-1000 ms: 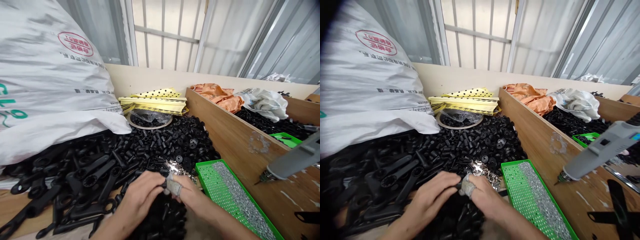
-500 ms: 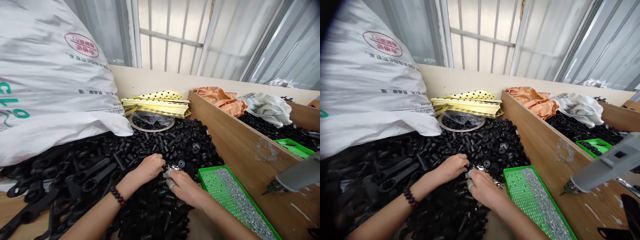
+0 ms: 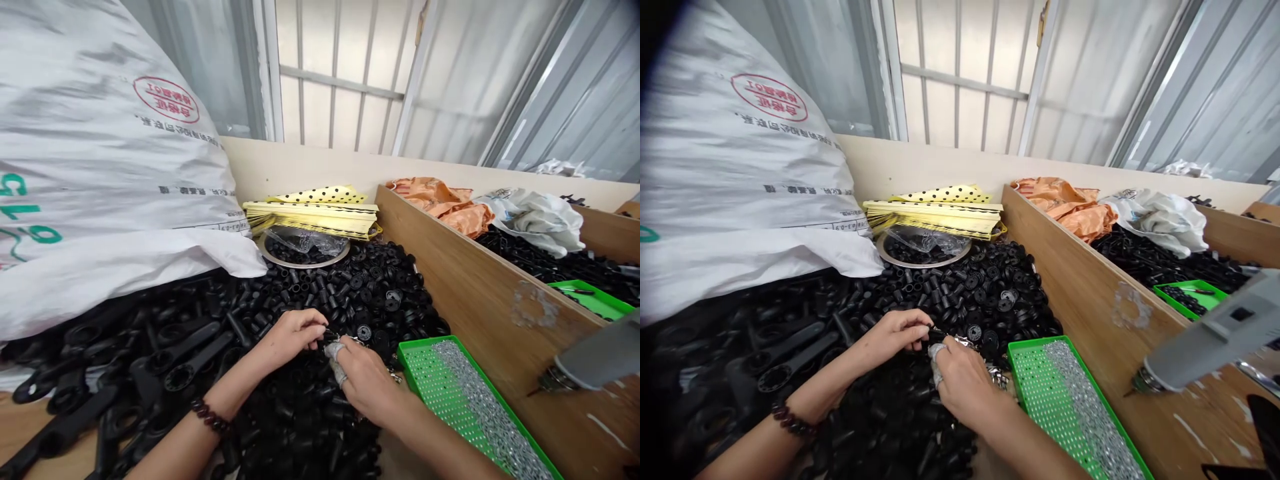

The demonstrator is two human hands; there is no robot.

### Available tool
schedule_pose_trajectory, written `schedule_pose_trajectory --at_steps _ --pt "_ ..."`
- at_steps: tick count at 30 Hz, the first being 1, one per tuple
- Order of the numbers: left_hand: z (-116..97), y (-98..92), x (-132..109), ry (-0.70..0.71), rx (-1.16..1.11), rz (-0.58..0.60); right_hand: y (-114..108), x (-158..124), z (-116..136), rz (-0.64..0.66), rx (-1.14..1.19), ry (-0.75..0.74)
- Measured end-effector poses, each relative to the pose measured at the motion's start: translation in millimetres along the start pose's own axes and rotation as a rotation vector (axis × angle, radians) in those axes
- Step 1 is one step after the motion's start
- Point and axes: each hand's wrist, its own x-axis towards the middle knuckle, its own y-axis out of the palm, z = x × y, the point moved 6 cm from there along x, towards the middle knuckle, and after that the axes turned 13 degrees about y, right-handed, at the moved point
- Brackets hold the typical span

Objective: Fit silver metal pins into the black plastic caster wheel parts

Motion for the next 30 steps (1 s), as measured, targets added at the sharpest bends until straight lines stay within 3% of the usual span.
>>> schedule_pose_trajectory --at_steps 8,18,21,26,30 --pt "-17.5 6.3 -12.0 0.055 -0.098 -0.034 -18.0 1.3 -4.8 -0.051 0.174 0.054" --pt "-30.1 15.8 -13.1 0.094 0.006 0.105 -18.3 -2.7 -3.1 0.006 0.2 -0.03" --pt "-24.2 5.9 -10.8 0.069 0.102 0.14 -22.3 -2.2 -2.0 0.027 0.217 -0.046" --pt "4.5 -36.1 -10.9 -0.107 0.491 0.074 -36.7 0.0 -11.1 -0.017 0.239 -0.002" --pt "24.1 -40.0 -11.9 -0.201 0.722 0.131 -39.1 -0.1 -14.1 -0.017 0.246 0.005"
